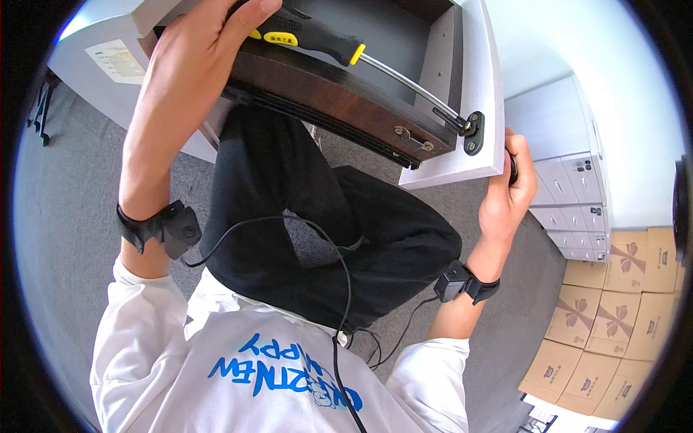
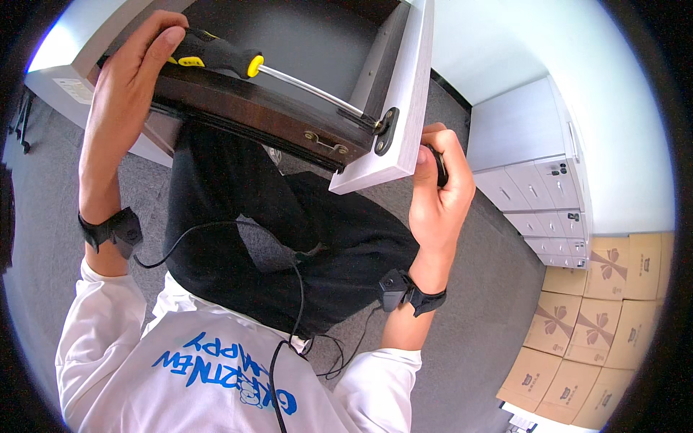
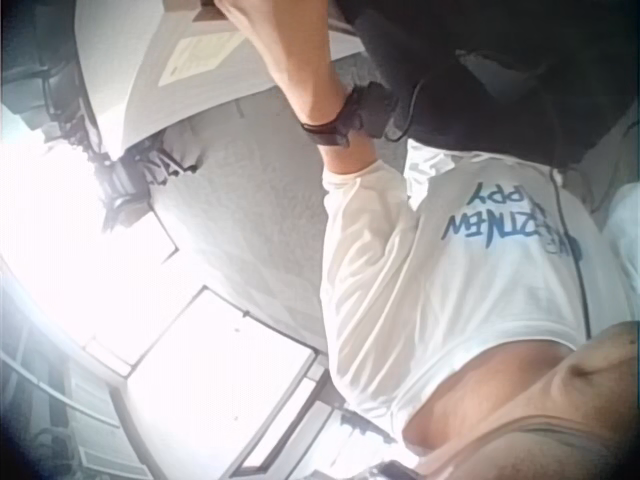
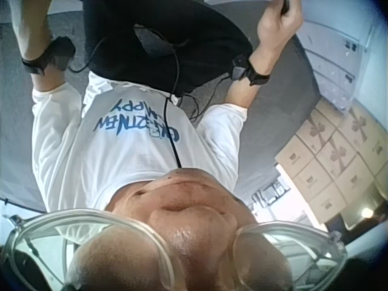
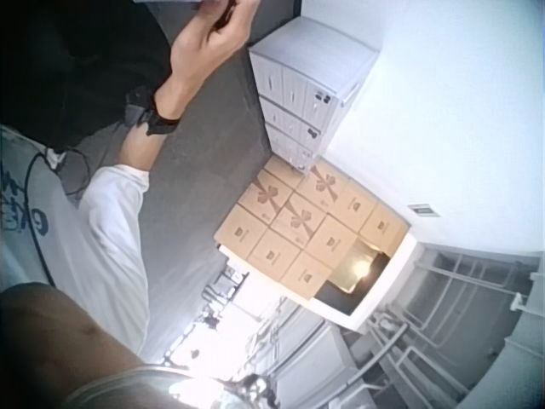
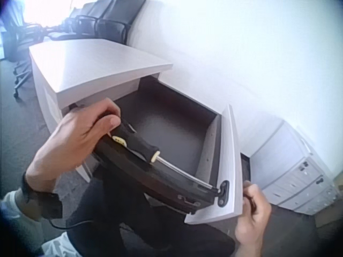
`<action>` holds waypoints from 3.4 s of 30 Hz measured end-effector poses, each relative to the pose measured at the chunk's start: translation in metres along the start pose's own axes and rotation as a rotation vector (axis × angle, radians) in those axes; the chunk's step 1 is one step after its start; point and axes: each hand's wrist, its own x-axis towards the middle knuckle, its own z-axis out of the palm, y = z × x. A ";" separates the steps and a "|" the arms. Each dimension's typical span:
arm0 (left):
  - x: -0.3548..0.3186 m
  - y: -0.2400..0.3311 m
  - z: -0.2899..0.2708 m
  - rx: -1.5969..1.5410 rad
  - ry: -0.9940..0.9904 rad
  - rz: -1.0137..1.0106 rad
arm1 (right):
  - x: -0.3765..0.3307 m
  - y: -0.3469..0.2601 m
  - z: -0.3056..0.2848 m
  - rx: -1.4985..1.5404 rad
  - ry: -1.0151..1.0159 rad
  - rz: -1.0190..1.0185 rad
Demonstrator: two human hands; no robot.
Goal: The person uses a screwdriver to tighten screws on a cabinet door hinge, then removes the hinge and reattaches it with screws. The person works on the cabinet while sitting on the floor.
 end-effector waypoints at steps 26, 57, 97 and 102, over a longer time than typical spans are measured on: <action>-0.016 -0.014 0.001 -0.341 -0.007 0.159 | -0.007 0.009 0.004 0.046 0.064 0.072; -0.080 -0.019 0.006 -0.447 0.496 0.121 | -0.005 -0.001 0.008 -0.039 0.149 -0.005; -0.149 -0.037 0.007 -0.781 0.192 -0.082 | -0.083 -0.034 0.083 0.107 -0.111 0.206; -0.150 -0.036 0.009 -0.694 0.128 -0.004 | -0.107 -0.019 0.084 0.325 -0.209 0.524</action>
